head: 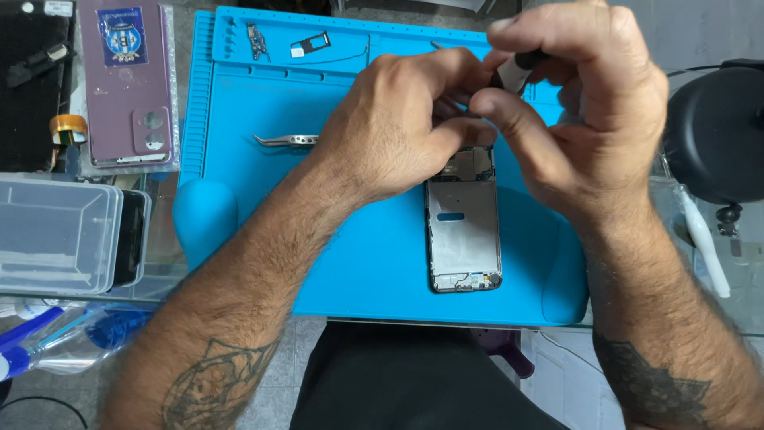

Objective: The person disassembles a phone by using tweezers and a screwdriver to remove internal components and screws, then handles a tube of adhesive and various screen parts.

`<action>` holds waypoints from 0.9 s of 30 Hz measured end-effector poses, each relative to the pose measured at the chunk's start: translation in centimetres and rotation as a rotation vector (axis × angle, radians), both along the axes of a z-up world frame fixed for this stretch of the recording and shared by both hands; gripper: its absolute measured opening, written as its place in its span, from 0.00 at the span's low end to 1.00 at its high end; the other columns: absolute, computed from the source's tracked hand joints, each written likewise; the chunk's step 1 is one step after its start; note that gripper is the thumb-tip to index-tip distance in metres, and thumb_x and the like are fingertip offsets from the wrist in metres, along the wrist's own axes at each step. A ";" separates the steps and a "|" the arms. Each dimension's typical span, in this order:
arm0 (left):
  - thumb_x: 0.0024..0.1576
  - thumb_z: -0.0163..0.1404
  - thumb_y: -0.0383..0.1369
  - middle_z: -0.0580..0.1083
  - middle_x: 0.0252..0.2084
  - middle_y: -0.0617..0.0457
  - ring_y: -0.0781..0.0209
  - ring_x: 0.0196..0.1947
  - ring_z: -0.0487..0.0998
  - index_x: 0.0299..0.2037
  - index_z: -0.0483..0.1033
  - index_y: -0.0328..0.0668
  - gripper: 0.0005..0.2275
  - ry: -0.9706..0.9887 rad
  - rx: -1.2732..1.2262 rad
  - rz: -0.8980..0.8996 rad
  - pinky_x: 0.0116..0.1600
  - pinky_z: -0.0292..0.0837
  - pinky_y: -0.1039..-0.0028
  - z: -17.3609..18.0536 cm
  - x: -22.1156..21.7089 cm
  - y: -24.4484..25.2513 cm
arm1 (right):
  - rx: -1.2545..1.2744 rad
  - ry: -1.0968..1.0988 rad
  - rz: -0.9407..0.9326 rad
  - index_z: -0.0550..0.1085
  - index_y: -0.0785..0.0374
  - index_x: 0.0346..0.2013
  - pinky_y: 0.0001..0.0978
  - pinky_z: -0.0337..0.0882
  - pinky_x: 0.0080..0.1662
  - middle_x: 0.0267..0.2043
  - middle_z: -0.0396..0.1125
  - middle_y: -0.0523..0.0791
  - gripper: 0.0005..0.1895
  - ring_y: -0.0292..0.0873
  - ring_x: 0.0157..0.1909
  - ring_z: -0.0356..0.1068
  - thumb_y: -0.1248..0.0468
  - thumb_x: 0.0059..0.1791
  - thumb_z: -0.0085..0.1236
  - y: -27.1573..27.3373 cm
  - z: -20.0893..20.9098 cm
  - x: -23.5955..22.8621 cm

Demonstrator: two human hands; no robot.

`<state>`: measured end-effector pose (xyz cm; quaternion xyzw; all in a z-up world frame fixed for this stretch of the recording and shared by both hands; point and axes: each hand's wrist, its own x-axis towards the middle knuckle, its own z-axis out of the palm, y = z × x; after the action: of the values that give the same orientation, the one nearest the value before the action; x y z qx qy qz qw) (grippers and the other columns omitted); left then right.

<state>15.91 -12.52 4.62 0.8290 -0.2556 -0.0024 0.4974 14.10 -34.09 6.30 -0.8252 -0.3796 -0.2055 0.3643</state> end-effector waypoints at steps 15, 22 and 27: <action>0.63 0.59 0.41 0.84 0.34 0.59 0.58 0.35 0.86 0.38 0.78 0.49 0.08 -0.019 -0.027 0.017 0.37 0.76 0.64 0.1 0.0 0.2 | 0.051 0.023 -0.014 0.68 0.75 0.70 0.41 0.81 0.56 0.53 0.71 0.57 0.24 0.53 0.53 0.82 0.58 0.67 0.59 1.2 0.0 0.3; 0.62 0.55 0.29 0.86 0.39 0.56 0.57 0.36 0.85 0.46 0.81 0.47 0.05 0.050 -0.009 -0.082 0.39 0.78 0.64 0.4 0.1 0.4 | 0.039 -0.011 0.030 0.71 0.73 0.73 0.42 0.77 0.53 0.52 0.73 0.58 0.14 0.52 0.52 0.79 0.70 0.72 0.53 0.8 -0.2 0.6; 0.60 0.61 0.30 0.86 0.38 0.59 0.61 0.37 0.88 0.43 0.84 0.51 0.04 -0.022 -0.007 -0.061 0.40 0.82 0.67 0.4 0.2 0.7 | 0.066 -0.067 0.003 0.73 0.74 0.71 0.38 0.78 0.50 0.52 0.67 0.55 0.25 0.47 0.48 0.71 0.55 0.67 0.56 1.1 -0.5 0.9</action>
<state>16.08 -11.86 5.05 0.8191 -0.2865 -0.0076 0.4969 15.02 -32.94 5.79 -0.8049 -0.3859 -0.2448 0.3786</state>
